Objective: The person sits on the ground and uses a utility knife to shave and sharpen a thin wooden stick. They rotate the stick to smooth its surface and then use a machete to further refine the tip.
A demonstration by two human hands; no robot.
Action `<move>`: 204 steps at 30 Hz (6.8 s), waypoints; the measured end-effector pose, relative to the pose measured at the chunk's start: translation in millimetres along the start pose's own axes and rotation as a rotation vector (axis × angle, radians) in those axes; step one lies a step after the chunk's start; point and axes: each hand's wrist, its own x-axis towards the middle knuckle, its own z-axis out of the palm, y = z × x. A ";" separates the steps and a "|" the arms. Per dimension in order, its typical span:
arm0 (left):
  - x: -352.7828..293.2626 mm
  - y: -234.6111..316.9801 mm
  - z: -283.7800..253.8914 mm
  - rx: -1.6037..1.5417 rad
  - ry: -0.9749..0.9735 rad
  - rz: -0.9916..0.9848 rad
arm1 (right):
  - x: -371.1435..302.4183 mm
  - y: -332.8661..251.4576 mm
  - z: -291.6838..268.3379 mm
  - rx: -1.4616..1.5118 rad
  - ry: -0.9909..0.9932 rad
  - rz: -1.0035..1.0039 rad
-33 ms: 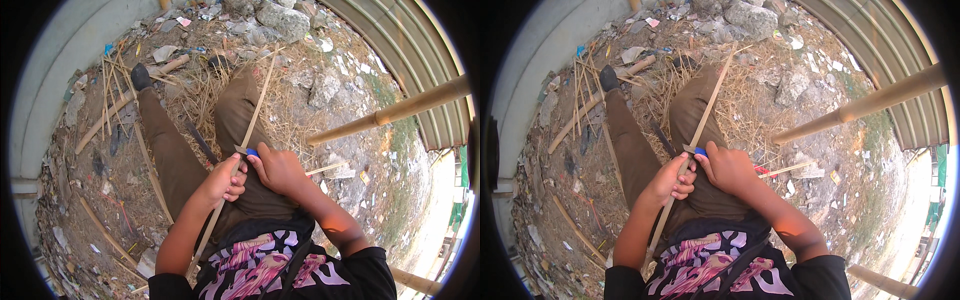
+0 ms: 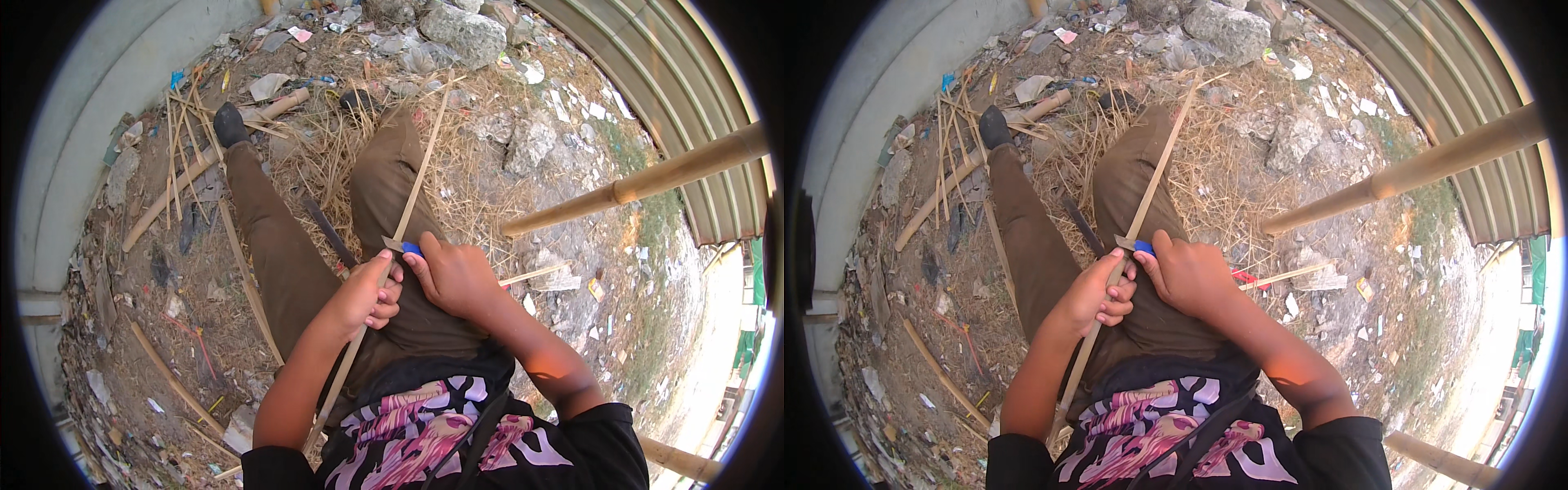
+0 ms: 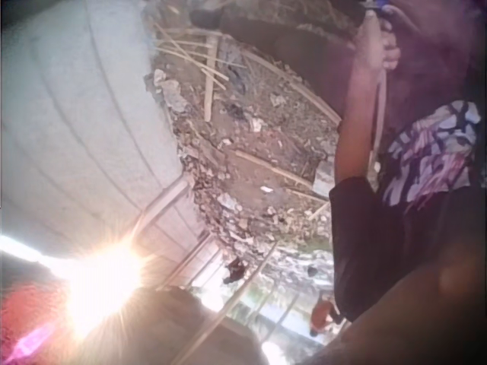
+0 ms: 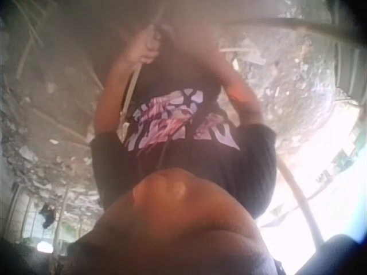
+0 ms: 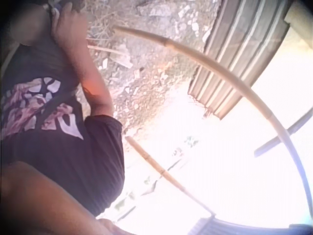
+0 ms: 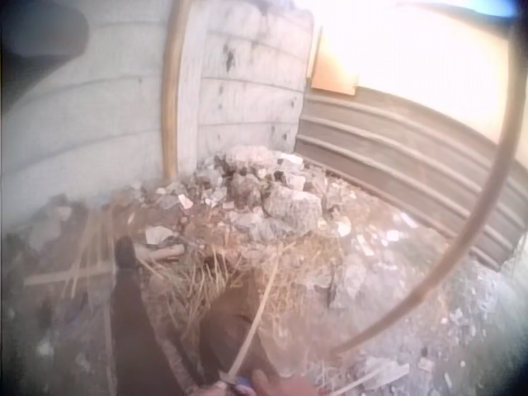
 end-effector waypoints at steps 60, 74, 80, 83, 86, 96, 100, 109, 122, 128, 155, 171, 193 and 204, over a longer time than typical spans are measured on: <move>-241.7 -140.4 -10.6 1.039 0.654 0.074 | -7.9 -19.7 23.5 -0.170 0.261 -0.020; -102.8 -72.3 -5.5 0.614 0.483 0.212 | -4.7 1.4 -1.6 0.064 0.009 0.069; -16.4 -26.9 -2.4 0.541 0.374 0.270 | -2.7 3.5 3.1 0.056 0.020 0.068; -3.4 -9.0 13.7 0.543 0.348 0.237 | -3.3 4.7 5.6 0.069 0.061 0.055; 4.1 5.7 17.3 0.578 0.281 0.163 | -2.7 8.1 5.9 0.023 0.090 0.039; 10.9 -25.1 -5.5 0.900 0.451 0.412 | 2.4 -1.4 6.5 -0.066 -0.058 0.058; -4.6 -32.6 -0.6 1.021 0.542 0.443 | -2.9 -6.8 12.5 -0.124 0.033 -0.028; -37.3 -36.4 11.4 1.067 0.613 0.331 | -7.8 -14.8 19.8 -0.169 0.107 -0.109; -123.3 -89.7 15.3 0.959 0.591 0.129 | 4.8 -0.8 16.4 -0.211 0.136 0.093; -223.6 -140.4 -6.8 0.893 0.630 -0.085 | -0.9 -14.6 22.0 -0.311 0.166 -0.007; 14.8 -9.4 17.3 1.379 0.634 0.475 | -2.0 -1.0 7.4 -0.147 0.036 0.025; -63.7 -53.0 23.3 1.135 0.659 0.353 | -10.4 -17.2 24.9 -0.202 0.167 -0.130; -229.8 -198.6 -7.8 1.093 0.721 0.142 | -6.6 -19.7 14.9 -0.270 0.130 0.005; -184.9 -143.8 -32.9 1.043 0.598 0.205 | 9.3 27.5 14.7 0.240 0.019 0.222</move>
